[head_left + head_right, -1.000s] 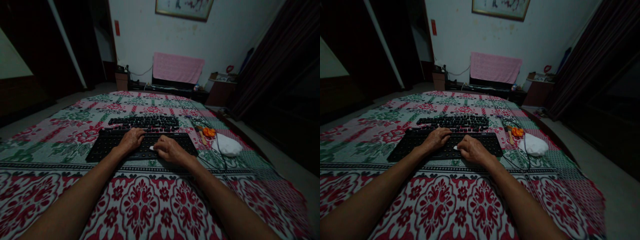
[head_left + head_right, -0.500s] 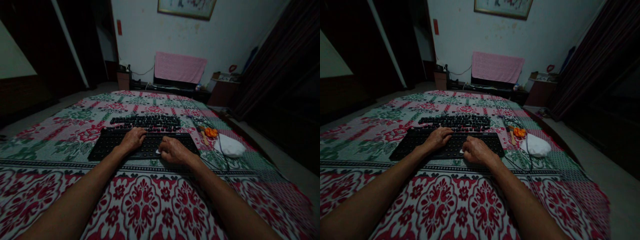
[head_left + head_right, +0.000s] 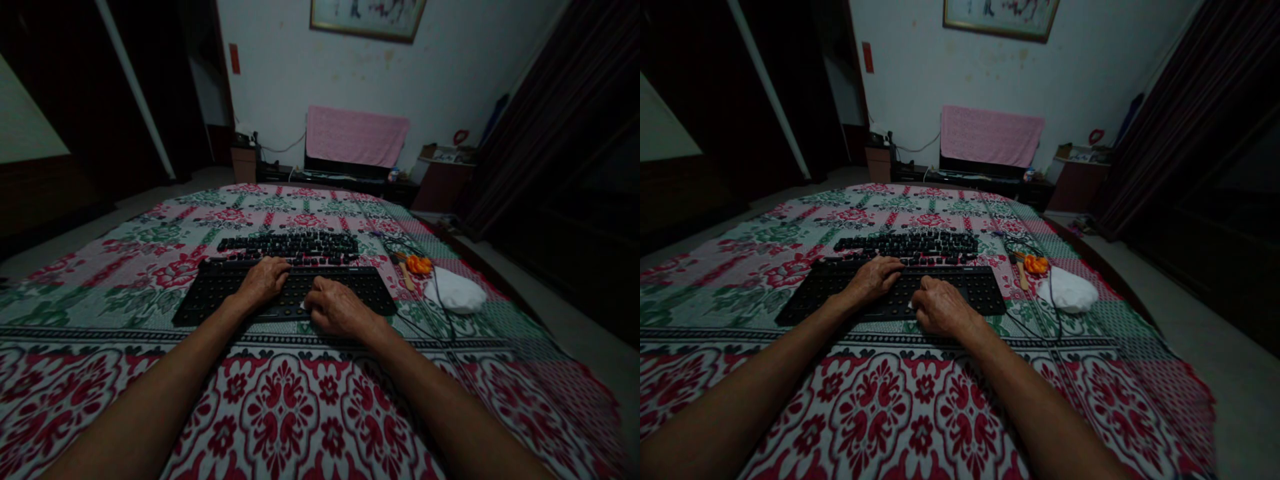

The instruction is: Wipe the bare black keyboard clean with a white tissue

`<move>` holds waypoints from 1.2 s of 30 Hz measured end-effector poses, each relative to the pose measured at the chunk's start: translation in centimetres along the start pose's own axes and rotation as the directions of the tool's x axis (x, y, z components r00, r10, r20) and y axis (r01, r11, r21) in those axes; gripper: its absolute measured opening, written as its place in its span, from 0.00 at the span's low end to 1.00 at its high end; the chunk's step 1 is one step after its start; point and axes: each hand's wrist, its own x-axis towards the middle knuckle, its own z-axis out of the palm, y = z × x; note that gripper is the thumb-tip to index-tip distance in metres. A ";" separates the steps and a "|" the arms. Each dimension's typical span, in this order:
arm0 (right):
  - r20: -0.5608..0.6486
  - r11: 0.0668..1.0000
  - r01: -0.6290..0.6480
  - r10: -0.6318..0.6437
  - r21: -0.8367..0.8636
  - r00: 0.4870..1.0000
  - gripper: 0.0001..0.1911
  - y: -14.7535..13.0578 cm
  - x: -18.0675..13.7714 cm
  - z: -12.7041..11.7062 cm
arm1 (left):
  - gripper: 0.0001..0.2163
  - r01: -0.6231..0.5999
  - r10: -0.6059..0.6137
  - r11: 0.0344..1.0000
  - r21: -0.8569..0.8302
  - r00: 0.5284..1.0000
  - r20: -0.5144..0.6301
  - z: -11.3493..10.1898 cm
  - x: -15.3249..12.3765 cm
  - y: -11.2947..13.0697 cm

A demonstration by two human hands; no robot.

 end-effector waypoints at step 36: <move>-0.067 0.999 -0.004 0.006 0.036 0.998 0.12 0.4 -0.5 0.2 | 0.14 -0.017 0.017 1.000 -0.007 1.000 -0.012 0.6 0.1 -0.6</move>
